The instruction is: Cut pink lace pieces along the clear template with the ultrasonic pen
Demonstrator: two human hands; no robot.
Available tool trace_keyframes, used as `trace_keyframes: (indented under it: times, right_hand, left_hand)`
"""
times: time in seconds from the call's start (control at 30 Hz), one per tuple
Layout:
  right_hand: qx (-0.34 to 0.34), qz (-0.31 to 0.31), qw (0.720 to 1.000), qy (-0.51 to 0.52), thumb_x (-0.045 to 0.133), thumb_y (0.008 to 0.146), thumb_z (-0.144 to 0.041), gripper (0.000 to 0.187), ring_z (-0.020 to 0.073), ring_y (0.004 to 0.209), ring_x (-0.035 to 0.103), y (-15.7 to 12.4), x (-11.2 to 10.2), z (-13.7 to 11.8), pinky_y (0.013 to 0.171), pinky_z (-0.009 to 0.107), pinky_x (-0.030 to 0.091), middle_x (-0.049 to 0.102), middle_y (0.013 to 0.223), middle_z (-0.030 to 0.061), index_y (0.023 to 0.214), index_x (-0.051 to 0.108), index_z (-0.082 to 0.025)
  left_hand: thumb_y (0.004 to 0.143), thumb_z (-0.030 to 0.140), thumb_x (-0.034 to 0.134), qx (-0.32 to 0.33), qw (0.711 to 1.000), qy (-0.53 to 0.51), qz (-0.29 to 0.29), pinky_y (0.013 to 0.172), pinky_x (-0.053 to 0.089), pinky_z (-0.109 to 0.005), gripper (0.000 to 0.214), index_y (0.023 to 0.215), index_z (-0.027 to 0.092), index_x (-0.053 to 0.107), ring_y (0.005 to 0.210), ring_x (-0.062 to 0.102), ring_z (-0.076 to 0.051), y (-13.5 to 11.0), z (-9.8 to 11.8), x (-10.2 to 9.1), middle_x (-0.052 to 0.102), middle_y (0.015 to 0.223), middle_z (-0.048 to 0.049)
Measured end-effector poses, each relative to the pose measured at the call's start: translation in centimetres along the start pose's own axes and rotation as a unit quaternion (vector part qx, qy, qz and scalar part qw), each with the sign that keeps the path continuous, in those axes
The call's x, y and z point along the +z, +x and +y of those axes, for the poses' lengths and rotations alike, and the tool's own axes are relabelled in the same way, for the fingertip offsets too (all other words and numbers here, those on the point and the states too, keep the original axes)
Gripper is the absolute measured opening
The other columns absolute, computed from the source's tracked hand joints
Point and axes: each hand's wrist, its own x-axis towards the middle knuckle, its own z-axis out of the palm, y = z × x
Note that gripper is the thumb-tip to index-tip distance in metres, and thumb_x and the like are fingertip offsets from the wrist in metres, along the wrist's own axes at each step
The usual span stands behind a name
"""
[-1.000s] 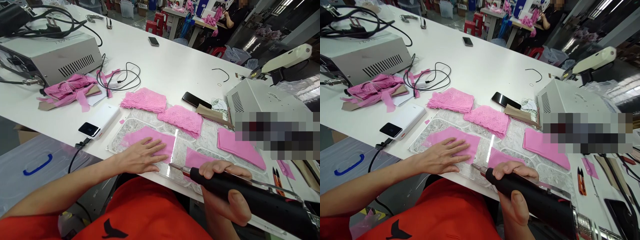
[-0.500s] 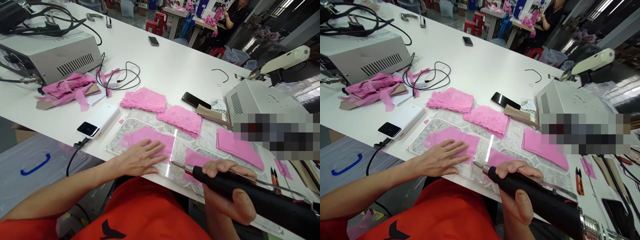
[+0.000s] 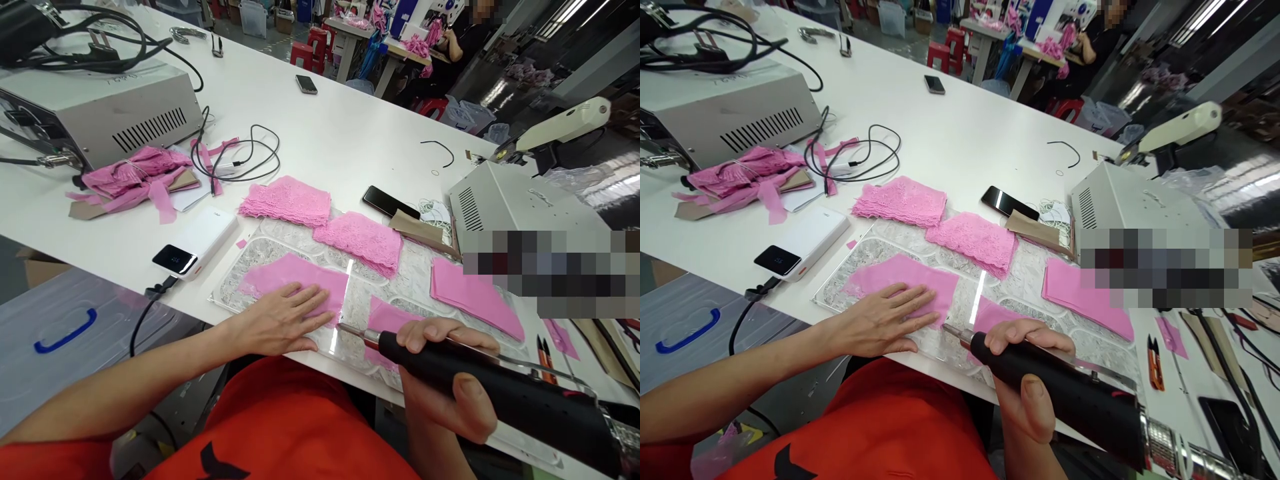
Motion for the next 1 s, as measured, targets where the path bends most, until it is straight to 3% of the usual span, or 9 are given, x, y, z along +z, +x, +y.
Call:
trace_keyframes:
  times: [0.47, 0.7, 0.83, 1.0]
  right_hand:
    - [0.027, -0.030, 0.999, -0.001, 0.058, 0.073, -0.026, 0.012, 0.0131, 0.057, 0.056, 0.2, 0.0, -0.2, 0.054, 0.035, 0.050, 0.059, 0.076, -0.0010, 0.084, 0.057, -0.021]
    - [0.020, -0.010, 1.000, -0.005, 0.059, 0.072, -0.028, 0.016, 0.0130, 0.056, 0.055, 0.3, 0.1, -0.2, 0.053, 0.033, 0.049, 0.057, 0.075, -0.0010, 0.086, 0.057, -0.021]
    - [0.005, -0.001, 1.000, -0.001, 0.059, 0.070, -0.030, 0.019, 0.0132, 0.055, 0.054, 0.7, 0.3, -0.2, 0.051, 0.033, 0.048, 0.057, 0.074, -0.0003, 0.087, 0.059, -0.020]
    - [0.004, -0.001, 1.000, 0.000, 0.057, 0.064, -0.026, 0.021, 0.0149, 0.054, 0.054, 0.8, 0.8, 0.3, 0.049, 0.035, 0.049, 0.058, 0.071, 0.0005, 0.083, 0.061, -0.019]
  left_hand:
    - [0.097, 0.054, 0.041, -0.004, 1.000, -0.003, -0.002, 0.098, 0.040, -0.039, 0.054, 0.136, 0.018, 0.050, 0.123, 0.052, -0.029, 0.0, 0.1, 0.0, 0.052, 0.139, -0.0155]
    - [0.096, 0.054, 0.043, -0.012, 0.999, -0.039, 0.006, 0.098, 0.042, -0.042, 0.054, 0.136, 0.018, 0.050, 0.125, 0.051, -0.031, -0.4, -0.4, -0.6, 0.051, 0.140, -0.0157]
    - [0.101, 0.031, 0.038, -0.088, 0.995, -0.044, 0.018, 0.104, 0.040, -0.044, 0.040, 0.136, 0.018, 0.051, 0.130, 0.048, -0.028, -2.5, -1.9, -1.8, 0.051, 0.142, -0.0123]
    - [0.095, 0.011, 0.036, -0.204, 0.978, -0.032, 0.040, 0.101, 0.046, -0.042, 0.040, 0.129, 0.017, 0.057, 0.129, 0.050, -0.025, -6.5, -3.6, -2.8, 0.056, 0.137, -0.0118]
